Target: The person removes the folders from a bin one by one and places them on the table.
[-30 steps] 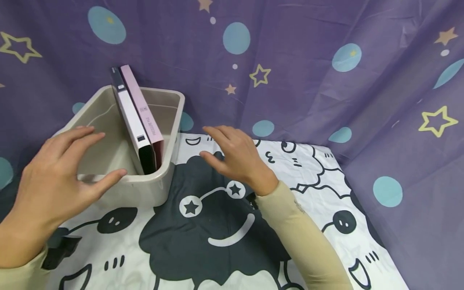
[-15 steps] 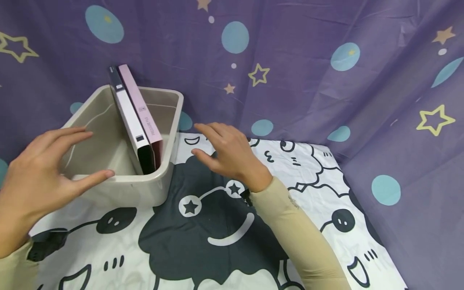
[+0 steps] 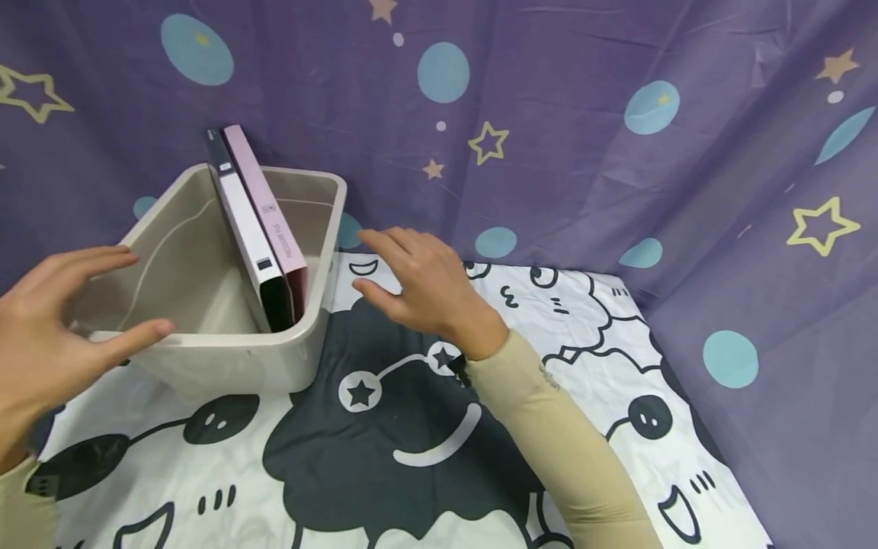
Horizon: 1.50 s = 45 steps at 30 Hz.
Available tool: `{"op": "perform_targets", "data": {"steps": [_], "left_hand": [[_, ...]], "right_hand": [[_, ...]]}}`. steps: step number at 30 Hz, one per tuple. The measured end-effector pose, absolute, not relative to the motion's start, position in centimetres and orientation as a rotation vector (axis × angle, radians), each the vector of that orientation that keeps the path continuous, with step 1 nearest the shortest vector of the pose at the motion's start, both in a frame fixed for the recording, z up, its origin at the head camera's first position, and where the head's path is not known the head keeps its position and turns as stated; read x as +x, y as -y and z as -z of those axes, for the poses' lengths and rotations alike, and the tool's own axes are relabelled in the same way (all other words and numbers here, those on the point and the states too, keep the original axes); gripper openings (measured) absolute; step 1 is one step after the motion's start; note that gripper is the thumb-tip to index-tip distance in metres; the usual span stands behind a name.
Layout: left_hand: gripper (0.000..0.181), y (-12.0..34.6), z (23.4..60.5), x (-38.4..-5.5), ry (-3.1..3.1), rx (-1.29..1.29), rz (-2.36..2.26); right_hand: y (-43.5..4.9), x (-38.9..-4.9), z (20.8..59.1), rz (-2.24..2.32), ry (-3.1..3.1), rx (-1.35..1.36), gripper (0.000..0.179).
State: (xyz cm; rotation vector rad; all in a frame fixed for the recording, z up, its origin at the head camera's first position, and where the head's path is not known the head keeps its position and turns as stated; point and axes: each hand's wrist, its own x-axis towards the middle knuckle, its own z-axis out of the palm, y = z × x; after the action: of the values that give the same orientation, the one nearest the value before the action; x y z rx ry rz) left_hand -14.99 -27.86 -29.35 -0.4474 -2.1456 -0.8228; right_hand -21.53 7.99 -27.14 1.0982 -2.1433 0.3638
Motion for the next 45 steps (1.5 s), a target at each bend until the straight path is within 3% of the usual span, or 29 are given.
{"op": "perform_targets", "data": {"steps": [5, 10, 17, 25, 32, 45], "left_hand": [[0.081, 28.5, 29.7, -15.4, 2.138, -0.427, 0.863], [0.071, 28.9, 30.2, -15.6, 2.188, -0.354, 0.863], [0.079, 29.3, 30.9, -15.9, 2.196, -0.325, 0.86], [0.07, 29.5, 31.3, -15.6, 2.357, -0.198, 0.9], [0.079, 29.9, 32.0, -15.8, 2.376, -0.166, 1.064], [0.081, 31.6, 33.2, -16.1, 2.46, -0.149, 1.189]], "right_hand": [[-7.6, -21.6, 26.9, -0.361, 2.134, 1.094, 0.05], [-7.2, -21.6, 26.4, -0.353, 2.137, 1.1, 0.05], [-6.1, -21.9, 25.7, -0.354, 2.138, 1.126, 0.051], [-5.2, -22.0, 24.8, -0.351, 2.178, 1.145, 0.053], [-4.5, -22.2, 24.4, -0.351, 2.175, 1.163, 0.052], [-3.8, -22.2, 23.1, -0.385, 2.296, 1.163, 0.053]]}}
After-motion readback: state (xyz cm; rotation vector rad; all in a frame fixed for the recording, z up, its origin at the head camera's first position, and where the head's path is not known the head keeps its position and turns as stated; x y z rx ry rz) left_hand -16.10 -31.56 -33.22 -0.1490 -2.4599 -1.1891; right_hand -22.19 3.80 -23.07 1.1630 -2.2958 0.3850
